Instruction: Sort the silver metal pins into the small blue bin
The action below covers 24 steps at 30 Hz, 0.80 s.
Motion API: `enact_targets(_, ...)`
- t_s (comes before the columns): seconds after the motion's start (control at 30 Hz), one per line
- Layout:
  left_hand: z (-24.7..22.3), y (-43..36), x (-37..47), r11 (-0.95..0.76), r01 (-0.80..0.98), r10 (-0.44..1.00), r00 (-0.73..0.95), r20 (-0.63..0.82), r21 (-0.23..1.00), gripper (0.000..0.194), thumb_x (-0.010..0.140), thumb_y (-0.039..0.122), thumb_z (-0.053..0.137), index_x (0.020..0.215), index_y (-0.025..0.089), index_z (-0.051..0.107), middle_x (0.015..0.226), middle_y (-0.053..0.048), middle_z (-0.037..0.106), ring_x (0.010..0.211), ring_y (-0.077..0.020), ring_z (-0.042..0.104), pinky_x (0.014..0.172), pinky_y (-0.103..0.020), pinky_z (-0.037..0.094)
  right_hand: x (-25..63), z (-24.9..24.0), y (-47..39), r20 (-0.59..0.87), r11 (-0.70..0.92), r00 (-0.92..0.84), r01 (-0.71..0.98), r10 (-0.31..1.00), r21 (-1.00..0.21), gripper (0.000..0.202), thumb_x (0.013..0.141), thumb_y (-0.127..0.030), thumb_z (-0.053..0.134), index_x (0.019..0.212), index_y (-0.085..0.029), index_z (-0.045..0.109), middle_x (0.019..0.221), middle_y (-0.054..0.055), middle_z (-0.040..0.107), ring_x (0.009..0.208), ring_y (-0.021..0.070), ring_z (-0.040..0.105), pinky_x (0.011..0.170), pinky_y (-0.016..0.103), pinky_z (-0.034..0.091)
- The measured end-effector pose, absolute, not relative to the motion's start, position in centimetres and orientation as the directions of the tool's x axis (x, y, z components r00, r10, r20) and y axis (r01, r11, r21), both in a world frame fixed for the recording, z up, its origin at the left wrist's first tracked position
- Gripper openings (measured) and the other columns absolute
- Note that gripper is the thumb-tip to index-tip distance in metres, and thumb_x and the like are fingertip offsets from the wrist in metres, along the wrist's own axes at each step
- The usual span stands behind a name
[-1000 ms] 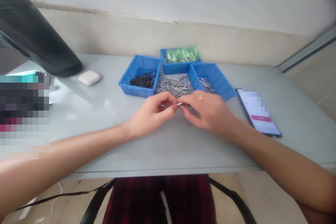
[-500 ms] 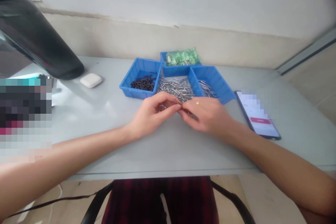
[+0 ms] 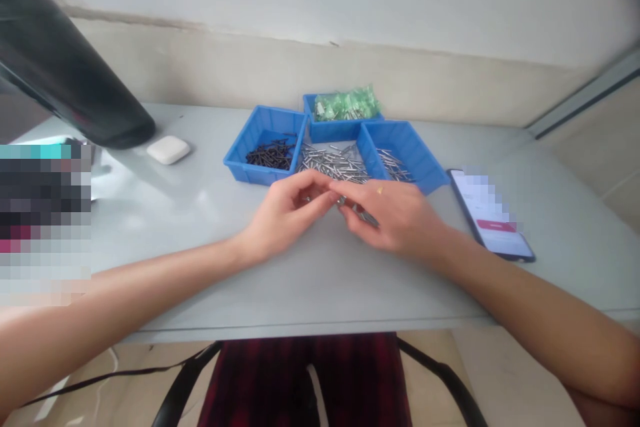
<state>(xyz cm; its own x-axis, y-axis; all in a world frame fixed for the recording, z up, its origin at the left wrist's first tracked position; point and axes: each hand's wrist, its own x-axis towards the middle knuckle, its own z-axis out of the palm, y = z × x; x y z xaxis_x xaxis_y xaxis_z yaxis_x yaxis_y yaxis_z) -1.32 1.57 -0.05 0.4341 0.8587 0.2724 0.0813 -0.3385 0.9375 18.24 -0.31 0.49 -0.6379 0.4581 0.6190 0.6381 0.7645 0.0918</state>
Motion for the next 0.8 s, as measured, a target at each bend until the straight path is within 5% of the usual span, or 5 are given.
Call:
enact_targets(0.3,-0.07,1.57,-1.35,-0.32,0.114,0.879,0.406,0.25,0.94,0.018,0.085,0.032,0.061,0.086,0.014,0.065,0.073,-0.001,0.063,0.059,-0.0077,0.05,0.053,-0.019,0.04,18.22,0.88,0.09,0.645,0.698,-0.594,0.704,0.48,0.129,0.011,0.088,-0.02,0.054,0.093,-0.017,0.063,0.067,-0.002,0.066,0.062,0.0121,0.06,0.059,0.025,0.043)
enact_targets(0.8,-0.1,1.56,-1.2,-0.311,0.066,0.875,0.408,0.259,0.948,0.016,0.083,0.03,0.065,0.084,0.014,0.064,0.084,-0.003,0.065,0.071,-0.0099,0.056,0.06,-0.02,0.043,18.11,0.72,0.15,0.593,0.704,-0.629,0.696,0.503,0.142,0.027,0.092,-0.024,0.048,0.068,-0.018,0.058,0.055,-0.003,0.054,0.053,0.0105,0.05,0.053,0.026,0.034)
